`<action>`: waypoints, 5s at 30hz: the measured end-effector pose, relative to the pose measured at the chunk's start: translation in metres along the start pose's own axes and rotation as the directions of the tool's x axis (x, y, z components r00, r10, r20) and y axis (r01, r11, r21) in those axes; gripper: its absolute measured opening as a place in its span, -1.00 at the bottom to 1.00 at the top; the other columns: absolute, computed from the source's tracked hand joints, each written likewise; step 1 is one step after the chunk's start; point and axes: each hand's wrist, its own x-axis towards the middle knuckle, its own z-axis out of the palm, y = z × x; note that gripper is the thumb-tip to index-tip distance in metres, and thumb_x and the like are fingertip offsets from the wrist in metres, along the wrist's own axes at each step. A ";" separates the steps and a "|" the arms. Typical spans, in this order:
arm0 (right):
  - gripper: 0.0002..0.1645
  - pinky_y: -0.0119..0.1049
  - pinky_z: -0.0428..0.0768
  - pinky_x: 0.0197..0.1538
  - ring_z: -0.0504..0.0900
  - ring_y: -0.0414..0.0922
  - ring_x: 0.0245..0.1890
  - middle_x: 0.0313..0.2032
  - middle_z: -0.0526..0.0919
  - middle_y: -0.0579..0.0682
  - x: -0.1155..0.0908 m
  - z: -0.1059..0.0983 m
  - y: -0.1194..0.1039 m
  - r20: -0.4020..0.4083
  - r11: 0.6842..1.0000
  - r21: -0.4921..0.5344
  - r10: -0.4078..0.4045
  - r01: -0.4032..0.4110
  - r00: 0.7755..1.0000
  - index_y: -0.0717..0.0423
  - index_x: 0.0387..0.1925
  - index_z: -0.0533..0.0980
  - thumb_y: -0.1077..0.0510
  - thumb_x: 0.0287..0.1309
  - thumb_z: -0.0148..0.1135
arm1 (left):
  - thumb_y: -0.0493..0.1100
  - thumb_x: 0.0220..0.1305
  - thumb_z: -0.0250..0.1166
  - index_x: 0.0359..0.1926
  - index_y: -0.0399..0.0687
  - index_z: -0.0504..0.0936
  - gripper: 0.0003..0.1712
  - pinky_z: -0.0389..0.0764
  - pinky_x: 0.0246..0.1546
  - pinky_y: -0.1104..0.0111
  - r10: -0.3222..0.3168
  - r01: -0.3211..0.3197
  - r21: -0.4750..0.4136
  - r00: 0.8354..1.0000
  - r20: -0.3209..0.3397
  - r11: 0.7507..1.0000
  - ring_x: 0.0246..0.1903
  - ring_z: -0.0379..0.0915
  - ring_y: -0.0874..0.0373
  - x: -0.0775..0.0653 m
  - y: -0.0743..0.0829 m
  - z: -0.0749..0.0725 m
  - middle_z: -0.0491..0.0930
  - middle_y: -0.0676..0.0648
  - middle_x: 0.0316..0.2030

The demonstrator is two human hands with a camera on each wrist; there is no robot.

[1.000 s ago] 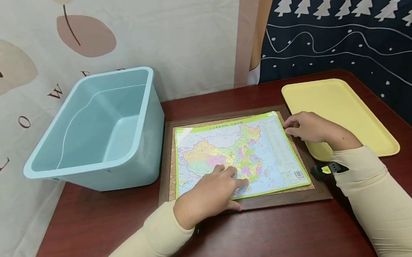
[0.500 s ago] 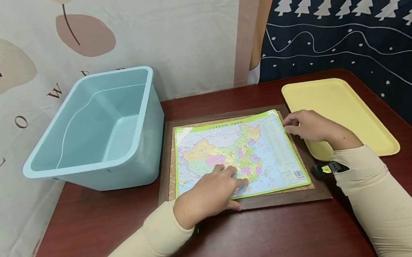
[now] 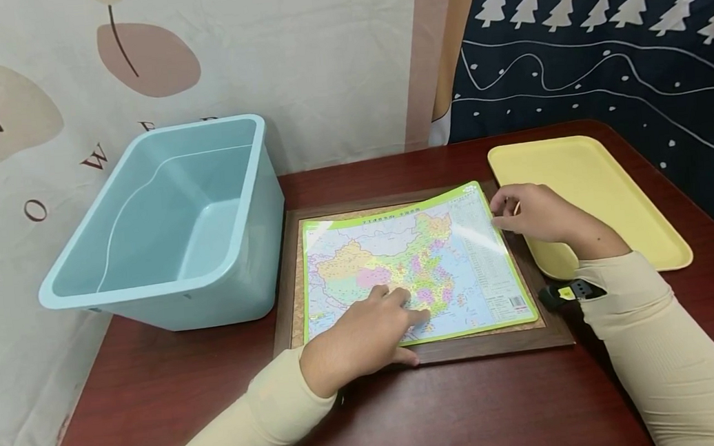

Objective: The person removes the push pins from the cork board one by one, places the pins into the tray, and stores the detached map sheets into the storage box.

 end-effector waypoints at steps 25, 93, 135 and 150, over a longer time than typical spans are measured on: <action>-0.70 -0.28 0.61 -0.37 0.58 -0.05 -0.33 -0.10 0.64 0.27 0.001 0.000 -0.007 0.002 0.971 0.239 -0.028 0.027 1.000 0.22 0.02 0.29 0.33 0.33 0.14 | 0.28 0.06 0.44 0.28 0.28 0.58 -0.28 0.67 -0.35 0.22 -0.005 0.005 -0.014 1.000 0.011 1.000 0.08 0.47 -0.08 0.001 0.000 -0.001 0.53 -0.07 0.16; -0.56 -0.23 0.69 -0.26 0.69 -0.02 -0.23 -0.03 0.57 0.25 -0.004 -0.007 -0.024 0.066 0.839 0.542 -0.110 0.057 0.992 0.14 0.20 0.19 0.41 0.37 -0.01 | 0.27 0.22 0.35 0.26 0.28 0.57 -0.40 0.65 -0.29 0.23 -0.005 0.005 -0.009 1.000 -0.005 1.000 0.06 0.49 -0.01 -0.003 -0.003 -0.007 0.53 -0.01 0.14; -0.47 -0.22 0.73 -0.30 0.77 -0.10 -0.27 0.02 0.65 -0.08 -0.003 -0.002 -0.022 -0.012 0.790 0.613 -0.003 0.010 1.000 -0.13 0.44 0.07 0.11 0.55 -0.12 | -0.01 0.28 0.19 0.34 -0.07 0.47 -0.39 -0.06 0.42 -0.34 -0.220 0.473 0.082 0.548 -0.807 0.877 0.47 0.06 -0.29 -0.095 -0.068 -0.020 0.28 -0.30 0.42; -0.44 -0.41 0.70 -0.30 0.77 -0.23 -0.28 -0.04 0.69 -0.15 -0.006 -0.014 -0.019 -0.283 0.435 0.879 0.150 0.194 0.947 -0.15 0.40 0.20 0.14 0.46 0.03 | 0.06 0.41 -0.10 0.29 -0.08 0.52 -0.42 0.07 0.35 -0.33 -0.186 0.515 0.129 0.515 -0.837 0.847 0.36 0.26 -0.28 -0.092 -0.074 -0.011 0.39 -0.30 0.35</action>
